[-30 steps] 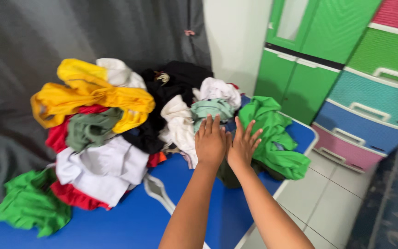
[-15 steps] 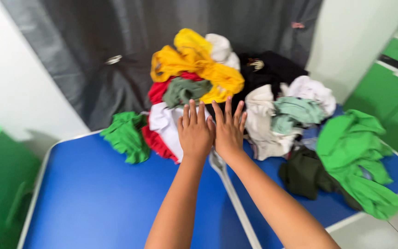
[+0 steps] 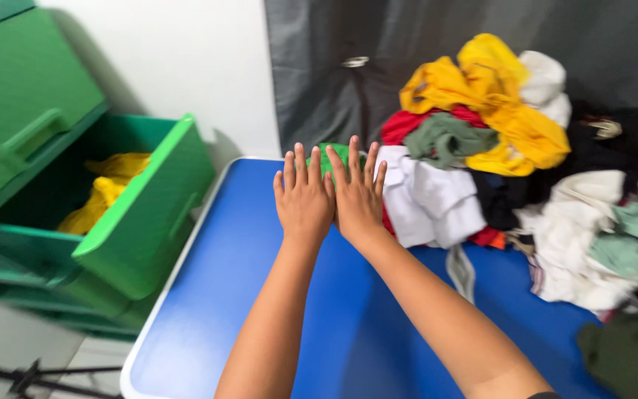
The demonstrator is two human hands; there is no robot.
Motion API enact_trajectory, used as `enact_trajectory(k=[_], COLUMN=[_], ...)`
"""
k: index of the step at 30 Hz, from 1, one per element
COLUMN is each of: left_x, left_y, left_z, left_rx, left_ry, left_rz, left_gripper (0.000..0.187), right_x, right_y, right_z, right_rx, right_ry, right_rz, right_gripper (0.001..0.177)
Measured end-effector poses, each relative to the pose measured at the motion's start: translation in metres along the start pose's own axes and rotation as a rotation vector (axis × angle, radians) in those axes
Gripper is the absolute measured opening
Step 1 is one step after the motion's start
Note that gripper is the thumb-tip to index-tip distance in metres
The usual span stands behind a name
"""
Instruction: The person takes various pieces of clothing out of a green plastic drawer unit and places them onto a blue folding table.
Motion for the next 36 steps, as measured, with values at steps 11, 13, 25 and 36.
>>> enact_trajectory(k=[11, 13, 25, 36], left_x=[0.124, 0.14, 0.244, 0.379], left_y=[0.001, 0.003, 0.008, -0.015], left_z=[0.055, 0.065, 0.09, 0.067], left_rx=[-0.061, -0.078, -0.074, 0.132], left_ry=[-0.215, -0.245, -0.326, -0.296], left_rz=[0.125, 0.139, 0.227, 0.186], left_gripper=[0.051, 0.051, 0.051, 0.055], right_x=[0.135, 0.156, 0.255, 0.312], right_y=[-0.026, -0.03, -0.049, -0.084], right_z=[-0.045, -0.05, -0.102, -0.159], right_rx=[0.058, 0.058, 0.06, 0.125], right_ry=[-0.12, -0.135, -0.241, -0.337], right_rz=[0.208, 0.245, 0.387, 0.471], right_gripper=[0.053, 0.054, 0.055, 0.057])
Point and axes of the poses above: each hand's wrist, its own y-axis away from the middle knuckle, its own z-axis out of the back of the hand, x = y × z, the point moved 10 cm from there along -y, towards the middle knuckle, and after that the axes turned 2 degrees about x, right-handed, at the moved point
